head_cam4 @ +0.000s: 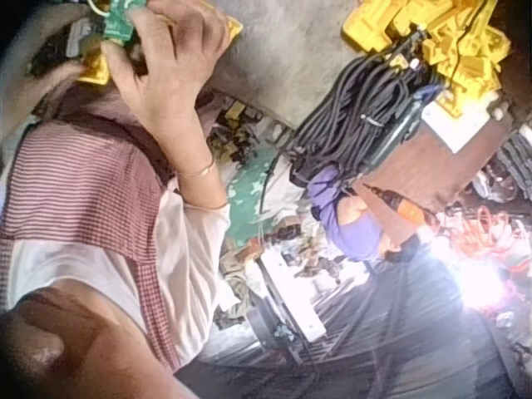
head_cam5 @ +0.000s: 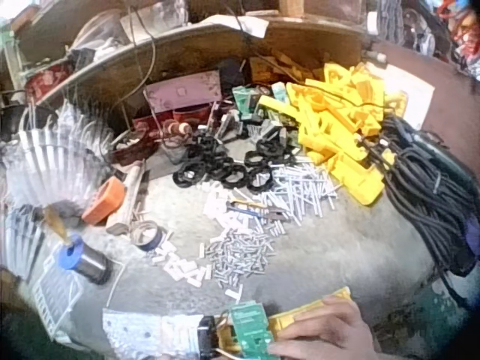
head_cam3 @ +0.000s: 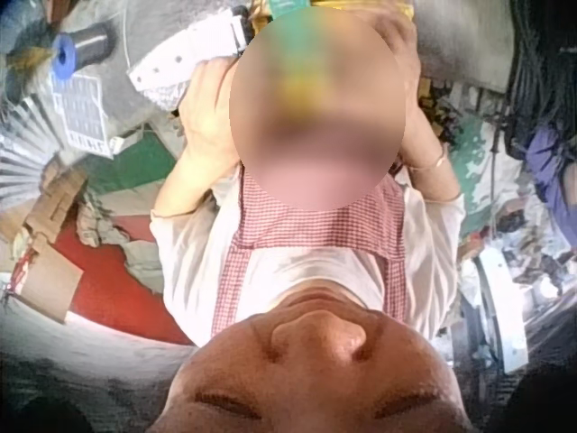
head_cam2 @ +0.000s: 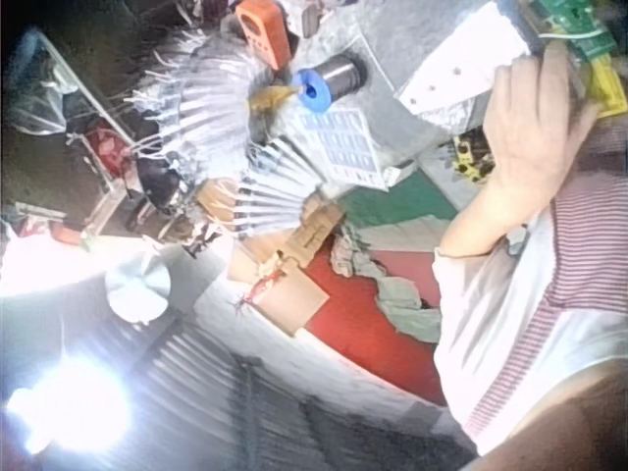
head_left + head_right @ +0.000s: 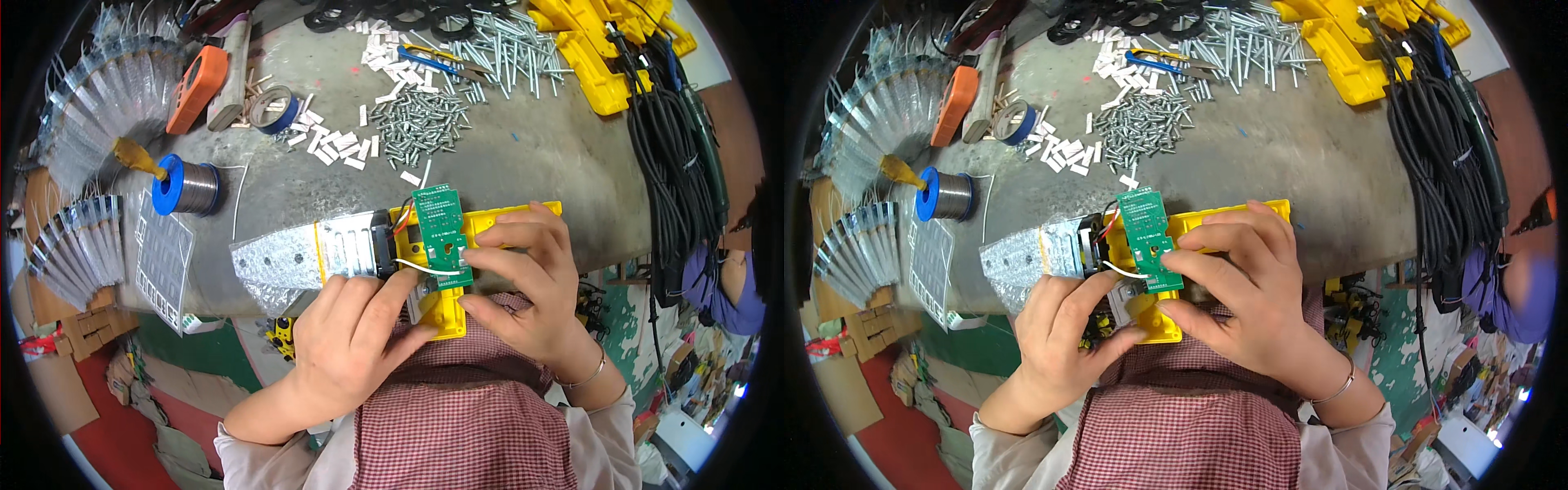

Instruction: Assembling the internal components, wires, and housing for a handheld electronic device.

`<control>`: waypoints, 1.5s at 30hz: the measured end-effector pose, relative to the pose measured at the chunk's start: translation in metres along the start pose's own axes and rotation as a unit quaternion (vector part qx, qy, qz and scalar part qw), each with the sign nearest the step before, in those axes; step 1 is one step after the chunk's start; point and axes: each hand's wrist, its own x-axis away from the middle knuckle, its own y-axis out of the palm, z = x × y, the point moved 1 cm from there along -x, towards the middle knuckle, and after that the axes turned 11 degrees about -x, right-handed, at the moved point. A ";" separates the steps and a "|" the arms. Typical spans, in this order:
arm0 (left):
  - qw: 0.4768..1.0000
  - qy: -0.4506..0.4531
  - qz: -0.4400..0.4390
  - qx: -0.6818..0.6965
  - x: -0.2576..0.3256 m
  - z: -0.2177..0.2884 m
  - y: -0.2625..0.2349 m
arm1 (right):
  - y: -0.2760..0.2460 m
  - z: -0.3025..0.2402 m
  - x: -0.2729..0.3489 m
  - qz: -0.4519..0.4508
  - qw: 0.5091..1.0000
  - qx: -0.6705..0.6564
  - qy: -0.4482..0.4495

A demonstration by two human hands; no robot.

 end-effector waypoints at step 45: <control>0.985 0.037 -0.005 0.167 -0.050 -0.028 0.001 | 0.048 0.128 -0.339 0.026 0.975 -0.138 -0.172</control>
